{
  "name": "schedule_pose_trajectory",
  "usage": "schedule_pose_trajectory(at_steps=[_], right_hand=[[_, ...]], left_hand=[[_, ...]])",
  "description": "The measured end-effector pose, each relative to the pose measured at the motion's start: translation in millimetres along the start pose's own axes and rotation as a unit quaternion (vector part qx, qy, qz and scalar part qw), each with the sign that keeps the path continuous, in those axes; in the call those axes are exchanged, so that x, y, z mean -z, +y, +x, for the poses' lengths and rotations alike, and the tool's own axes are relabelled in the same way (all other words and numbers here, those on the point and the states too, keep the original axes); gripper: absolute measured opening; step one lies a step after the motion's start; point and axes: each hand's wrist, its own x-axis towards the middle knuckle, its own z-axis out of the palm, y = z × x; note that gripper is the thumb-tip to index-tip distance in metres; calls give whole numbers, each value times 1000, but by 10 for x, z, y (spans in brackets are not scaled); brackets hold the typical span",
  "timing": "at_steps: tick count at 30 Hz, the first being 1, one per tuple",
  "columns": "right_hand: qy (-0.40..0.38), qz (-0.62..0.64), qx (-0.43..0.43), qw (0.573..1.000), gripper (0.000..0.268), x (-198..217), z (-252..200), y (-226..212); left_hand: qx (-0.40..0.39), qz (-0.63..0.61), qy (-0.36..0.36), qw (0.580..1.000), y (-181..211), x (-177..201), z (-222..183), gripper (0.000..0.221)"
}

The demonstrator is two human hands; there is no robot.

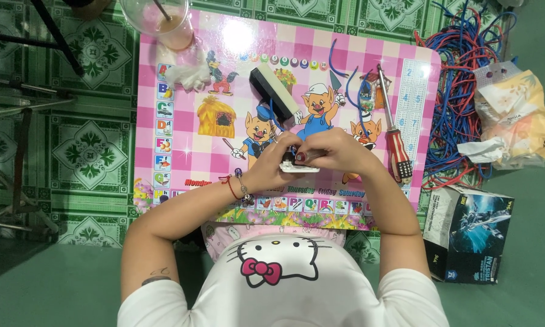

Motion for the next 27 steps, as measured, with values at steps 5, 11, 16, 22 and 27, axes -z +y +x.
schedule_pose_trajectory(at_steps=[5, 11, 16, 22, 27], right_hand=[[8, 2, 2, 1000, 8, -13, -3, -6], [23, 5, -2, 1000, 14, -47, 20, 9], [34, 8, -1, 999, 12, -67, 10, 46], [28, 35, -6, 999, 9, -3, 55, -12], [0, 44, -10, 999, 4, 74, 30, -59]], left_hand=[[3, 0, -1, 1000, 12, 8, 7, 50], [10, 3, 1, 1000, -23, -2, -23, 53], [19, 14, 3, 1000, 83, 15, -14, 55], [31, 9, 4, 999, -17, 13, -31, 53], [24, -2, 6, 1000, -14, -2, -20, 54]])
